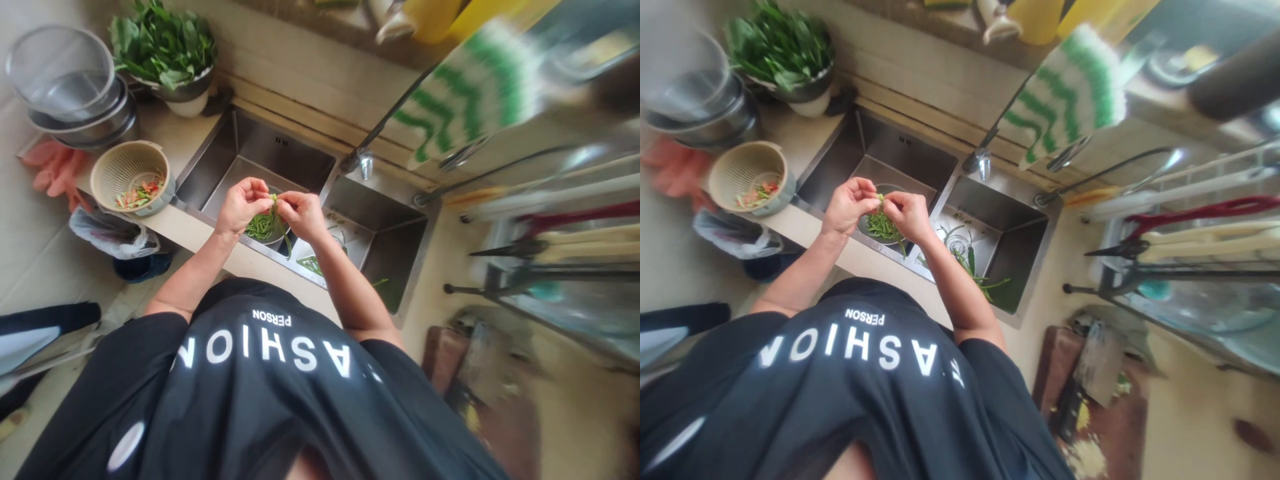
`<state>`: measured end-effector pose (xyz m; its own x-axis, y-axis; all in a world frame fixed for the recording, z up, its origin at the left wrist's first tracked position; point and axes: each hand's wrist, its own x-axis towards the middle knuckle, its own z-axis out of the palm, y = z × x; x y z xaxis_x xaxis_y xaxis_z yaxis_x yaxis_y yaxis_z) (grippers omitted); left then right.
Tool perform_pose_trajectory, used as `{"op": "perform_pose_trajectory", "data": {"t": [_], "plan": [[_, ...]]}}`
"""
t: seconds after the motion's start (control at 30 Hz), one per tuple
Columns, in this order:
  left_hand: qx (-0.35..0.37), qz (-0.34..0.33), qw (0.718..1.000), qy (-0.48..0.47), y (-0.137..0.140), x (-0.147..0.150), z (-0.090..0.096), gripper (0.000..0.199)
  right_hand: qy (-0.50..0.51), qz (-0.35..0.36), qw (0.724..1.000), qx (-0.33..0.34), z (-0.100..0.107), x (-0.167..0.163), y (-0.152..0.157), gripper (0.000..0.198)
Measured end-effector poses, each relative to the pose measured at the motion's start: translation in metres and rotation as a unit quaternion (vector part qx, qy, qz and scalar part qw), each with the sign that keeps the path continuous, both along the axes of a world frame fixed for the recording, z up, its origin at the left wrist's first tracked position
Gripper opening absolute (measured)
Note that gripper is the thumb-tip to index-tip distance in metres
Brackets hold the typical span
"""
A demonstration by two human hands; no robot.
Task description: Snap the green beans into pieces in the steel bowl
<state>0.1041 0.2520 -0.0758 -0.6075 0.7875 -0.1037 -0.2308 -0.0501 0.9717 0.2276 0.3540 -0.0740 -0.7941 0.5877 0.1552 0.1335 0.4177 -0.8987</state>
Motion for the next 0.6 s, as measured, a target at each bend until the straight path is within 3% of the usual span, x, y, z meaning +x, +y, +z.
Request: {"op": "perform_pose_trajectory", "data": {"t": [0.1,0.3,0.6], "plan": [[0.001,0.017,0.999,0.033,-0.001,0.002,0.001,0.044,0.017,0.011,1.0,0.012,-0.001,0.003,0.002,0.03],[0.015,0.063,0.997,0.037,0.002,0.002,-0.004,0.043,0.011,0.065,0.997,-0.033,-0.011,0.009,0.004,0.031],[-0.001,0.035,0.999,0.023,0.003,0.009,-0.013,0.045,0.025,0.013,0.995,0.099,-0.013,0.008,0.001,0.021]]}}
